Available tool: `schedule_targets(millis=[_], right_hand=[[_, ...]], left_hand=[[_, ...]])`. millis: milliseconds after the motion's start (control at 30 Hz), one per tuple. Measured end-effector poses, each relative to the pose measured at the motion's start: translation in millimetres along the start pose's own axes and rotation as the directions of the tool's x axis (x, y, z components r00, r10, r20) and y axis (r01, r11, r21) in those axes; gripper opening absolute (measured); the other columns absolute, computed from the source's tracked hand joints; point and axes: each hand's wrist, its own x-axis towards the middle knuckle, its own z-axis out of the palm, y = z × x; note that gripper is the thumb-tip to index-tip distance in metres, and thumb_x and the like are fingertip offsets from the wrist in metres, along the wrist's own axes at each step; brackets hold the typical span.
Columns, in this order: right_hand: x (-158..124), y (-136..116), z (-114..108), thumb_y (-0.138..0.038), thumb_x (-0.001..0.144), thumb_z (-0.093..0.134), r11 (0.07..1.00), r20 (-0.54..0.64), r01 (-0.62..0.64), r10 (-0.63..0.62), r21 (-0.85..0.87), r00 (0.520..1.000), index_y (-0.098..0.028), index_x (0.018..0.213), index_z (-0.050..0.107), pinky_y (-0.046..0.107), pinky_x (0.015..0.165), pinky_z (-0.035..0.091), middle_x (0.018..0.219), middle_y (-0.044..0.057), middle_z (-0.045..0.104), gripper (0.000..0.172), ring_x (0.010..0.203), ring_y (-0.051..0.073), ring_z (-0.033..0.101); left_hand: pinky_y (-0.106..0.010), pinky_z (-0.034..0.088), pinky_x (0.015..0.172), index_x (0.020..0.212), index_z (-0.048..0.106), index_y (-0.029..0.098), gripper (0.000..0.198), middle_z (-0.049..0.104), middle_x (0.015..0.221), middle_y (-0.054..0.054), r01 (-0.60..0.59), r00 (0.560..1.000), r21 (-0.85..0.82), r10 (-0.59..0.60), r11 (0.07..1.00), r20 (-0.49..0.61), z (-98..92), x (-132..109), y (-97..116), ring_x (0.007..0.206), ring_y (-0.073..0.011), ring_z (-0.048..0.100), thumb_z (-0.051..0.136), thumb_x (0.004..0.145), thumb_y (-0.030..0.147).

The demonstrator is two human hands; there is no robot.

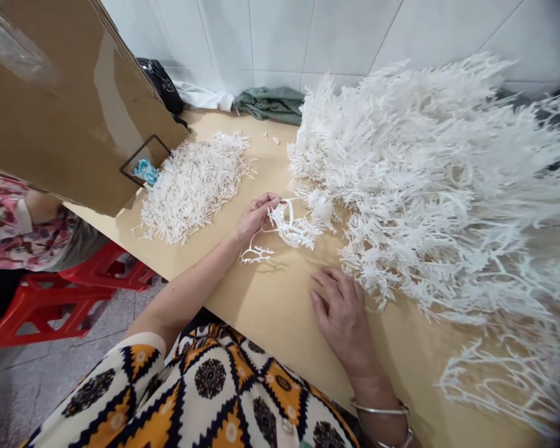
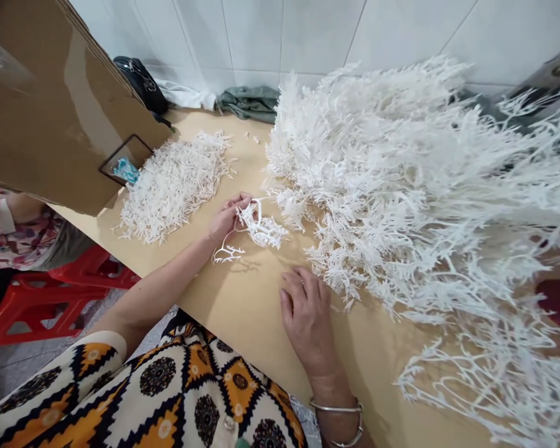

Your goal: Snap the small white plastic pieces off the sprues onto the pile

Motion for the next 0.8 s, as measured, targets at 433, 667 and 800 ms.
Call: schedule_targets(millis=[433, 667, 800], right_hand=[[24, -12, -2, -0.018, 0.103, 0.058, 0.995, -0.139, -0.072, 0.08, 0.066, 0.987, -0.023, 0.138, 0.059, 0.053, 0.102, 0.057, 0.126, 0.016, 0.067, 0.035, 0.119, 0.031, 0.065], [96, 1, 14, -0.023, 0.103, 0.051, 0.994, -0.086, -0.059, 0.052, -0.088, 0.995, -0.016, 0.154, 0.053, 0.058, 0.117, 0.048, 0.153, 0.023, 0.051, 0.051, 0.141, 0.036, 0.052], [136, 46, 39, -0.019, 0.1, 0.045, 0.984, 0.025, -0.087, 0.092, -0.158, 0.995, -0.012, 0.139, 0.067, 0.057, 0.116, 0.045, 0.14, 0.02, 0.064, 0.046, 0.132, 0.035, 0.056]], left_hand=[[-0.016, 0.033, 0.047, 0.093, 0.073, 0.016, 0.044, 0.065, 0.069, 0.003, 0.178, 0.956, 0.082, -0.192, 0.981, 0.223, -31.9, -44, 14, 0.048, -0.0011, 0.045, 0.09, 0.076, 0.053], [-0.017, 0.039, 0.054, 0.093, 0.076, 0.013, 0.04, 0.065, 0.069, 0.002, 0.216, 0.881, 0.15, -0.259, 0.965, 0.397, -36.1, -63, 24, 0.054, -0.004, 0.054, 0.09, 0.079, 0.048], [-0.016, 0.038, 0.055, 0.094, 0.075, 0.014, 0.038, 0.066, 0.071, 0.002, 0.21, 0.919, 0.091, -0.228, 0.974, 0.322, -56.9, -83, 25, 0.054, -0.0026, 0.051, 0.088, 0.082, 0.048]])
